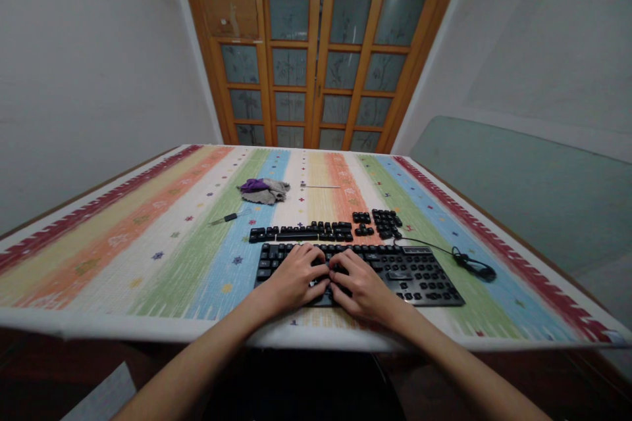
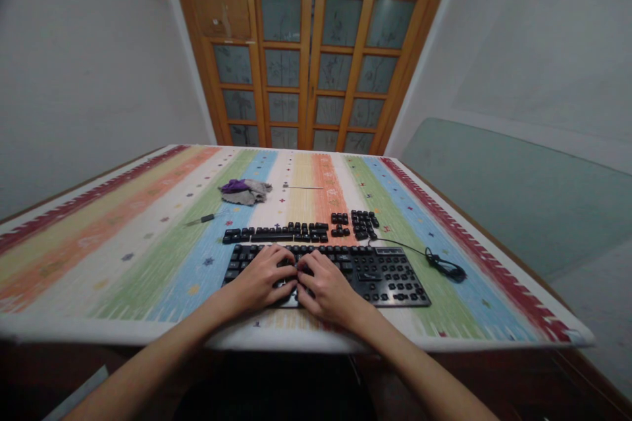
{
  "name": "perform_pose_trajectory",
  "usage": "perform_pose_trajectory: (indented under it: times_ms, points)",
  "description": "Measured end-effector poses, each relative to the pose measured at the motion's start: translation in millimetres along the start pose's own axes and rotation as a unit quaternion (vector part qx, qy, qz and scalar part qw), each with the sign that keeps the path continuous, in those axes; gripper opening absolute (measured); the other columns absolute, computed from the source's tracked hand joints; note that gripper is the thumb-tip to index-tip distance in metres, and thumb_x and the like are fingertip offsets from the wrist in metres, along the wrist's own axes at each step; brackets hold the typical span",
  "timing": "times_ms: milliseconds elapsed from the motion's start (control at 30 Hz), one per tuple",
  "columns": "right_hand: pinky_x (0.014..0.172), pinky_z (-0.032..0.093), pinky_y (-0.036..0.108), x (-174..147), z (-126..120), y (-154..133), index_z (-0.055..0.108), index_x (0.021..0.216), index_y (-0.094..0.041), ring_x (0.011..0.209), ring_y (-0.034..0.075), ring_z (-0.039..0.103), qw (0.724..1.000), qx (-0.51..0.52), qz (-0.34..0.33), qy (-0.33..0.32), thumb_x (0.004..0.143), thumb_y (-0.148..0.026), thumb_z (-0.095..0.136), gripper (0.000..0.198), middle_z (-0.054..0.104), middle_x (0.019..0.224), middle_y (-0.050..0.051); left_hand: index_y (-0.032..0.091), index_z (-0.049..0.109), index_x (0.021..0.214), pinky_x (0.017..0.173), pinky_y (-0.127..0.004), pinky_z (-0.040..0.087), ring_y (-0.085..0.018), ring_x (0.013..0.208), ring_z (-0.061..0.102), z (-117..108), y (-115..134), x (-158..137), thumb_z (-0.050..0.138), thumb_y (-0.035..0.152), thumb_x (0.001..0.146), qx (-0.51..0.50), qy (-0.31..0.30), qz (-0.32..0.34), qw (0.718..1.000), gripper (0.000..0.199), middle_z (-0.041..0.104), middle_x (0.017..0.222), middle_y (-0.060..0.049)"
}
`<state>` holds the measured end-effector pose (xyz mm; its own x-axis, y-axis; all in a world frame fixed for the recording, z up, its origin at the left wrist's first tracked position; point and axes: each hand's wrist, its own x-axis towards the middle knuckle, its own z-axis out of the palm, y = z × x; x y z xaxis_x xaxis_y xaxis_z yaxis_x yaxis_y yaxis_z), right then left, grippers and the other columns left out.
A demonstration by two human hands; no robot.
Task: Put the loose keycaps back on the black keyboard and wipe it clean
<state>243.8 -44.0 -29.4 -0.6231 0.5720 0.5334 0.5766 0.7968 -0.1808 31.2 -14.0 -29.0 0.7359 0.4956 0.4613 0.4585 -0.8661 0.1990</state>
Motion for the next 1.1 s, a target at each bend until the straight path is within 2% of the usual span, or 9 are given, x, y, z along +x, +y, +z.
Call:
perform_pose_trajectory:
  times_ms: [200,267,367,467,533,600,800,1100]
  points:
    - [0.087,0.051,0.042,9.8,-10.8,8.3,0.074,0.085,-0.019,0.098,0.025,0.055,1.0,0.021,-0.003,-0.02,0.09,-0.017,0.061,0.014,0.063,0.103,0.01,0.019,0.07,0.094,0.092,-0.039,0.044,-0.023,0.101,0.053,0.6,0.2,-0.8,0.064,0.024,0.095,0.004,0.019,0.003,1.0,0.008,0.062,0.106,-0.007]
    - [0.088,0.05,0.043,19.7,-17.3,19.6,0.074,0.079,-0.02,0.099,0.025,0.056,0.999,0.027,0.01,-0.031,0.091,-0.017,0.061,0.017,0.064,0.106,0.01,0.019,0.07,0.095,0.091,-0.038,0.044,-0.023,0.101,0.053,1.1,0.5,-1.9,0.063,0.024,0.094,0.008,0.034,0.005,0.999,0.008,0.062,0.105,-0.007]
    - [0.092,0.049,0.042,42.3,-19.7,45.3,0.074,0.082,-0.019,0.101,0.024,0.059,0.998,0.035,0.049,-0.005,0.093,-0.018,0.06,0.018,0.066,0.104,0.009,0.017,0.069,0.095,0.089,-0.038,0.043,-0.023,0.099,0.054,2.0,1.2,-3.3,0.062,0.023,0.094,0.023,0.048,0.015,0.998,0.008,0.064,0.105,-0.008]
    - [0.095,0.048,0.04,69.0,-9.8,74.2,0.076,0.086,-0.019,0.098,0.022,0.062,0.993,0.035,0.108,-0.024,0.093,-0.021,0.063,0.015,0.068,0.098,0.008,0.017,0.068,0.096,0.088,-0.038,0.043,-0.023,0.097,0.055,2.1,1.9,-3.9,0.062,0.024,0.095,0.028,0.049,0.018,0.998,0.009,0.065,0.104,-0.008]
    - [0.098,0.047,0.039,85.0,1.1,90.3,0.078,0.089,-0.019,0.103,0.023,0.062,0.985,0.009,0.162,-0.065,0.092,-0.022,0.065,0.014,0.069,0.102,0.009,0.017,0.068,0.097,0.088,-0.038,0.043,-0.022,0.097,0.055,1.9,2.2,-4.1,0.062,0.024,0.095,0.024,0.047,0.016,0.998,0.009,0.065,0.104,-0.007]
    - [0.097,0.047,0.038,97.5,12.4,102.4,0.08,0.09,-0.017,0.103,0.025,0.062,0.98,-0.001,0.18,-0.081,0.091,-0.023,0.065,0.016,0.071,0.102,0.011,0.017,0.068,0.098,0.089,-0.038,0.043,-0.022,0.098,0.055,1.9,2.2,-4.4,0.062,0.023,0.095,0.021,0.046,0.017,0.999,0.008,0.065,0.104,-0.007]
    - [0.093,0.045,0.033,115.6,36.2,121.7,0.083,0.085,-0.017,0.098,0.025,0.065,0.974,-0.016,0.189,-0.122,0.089,-0.021,0.062,0.021,0.077,0.09,0.01,0.018,0.068,0.098,0.09,-0.039,0.044,-0.022,0.1,0.055,2.4,1.9,-5.7,0.062,0.022,0.095,0.017,0.049,0.014,0.999,0.007,0.065,0.104,-0.007]
    - [0.092,0.044,0.032,120.3,42.5,122.0,0.081,0.084,-0.013,0.095,0.024,0.064,0.971,-0.039,0.198,-0.127,0.089,-0.022,0.063,0.021,0.076,0.093,0.013,0.018,0.068,0.098,0.09,-0.039,0.045,-0.022,0.1,0.056,2.5,2.3,-5.6,0.064,0.021,0.094,0.014,0.052,0.014,0.998,0.007,0.065,0.105,-0.006]
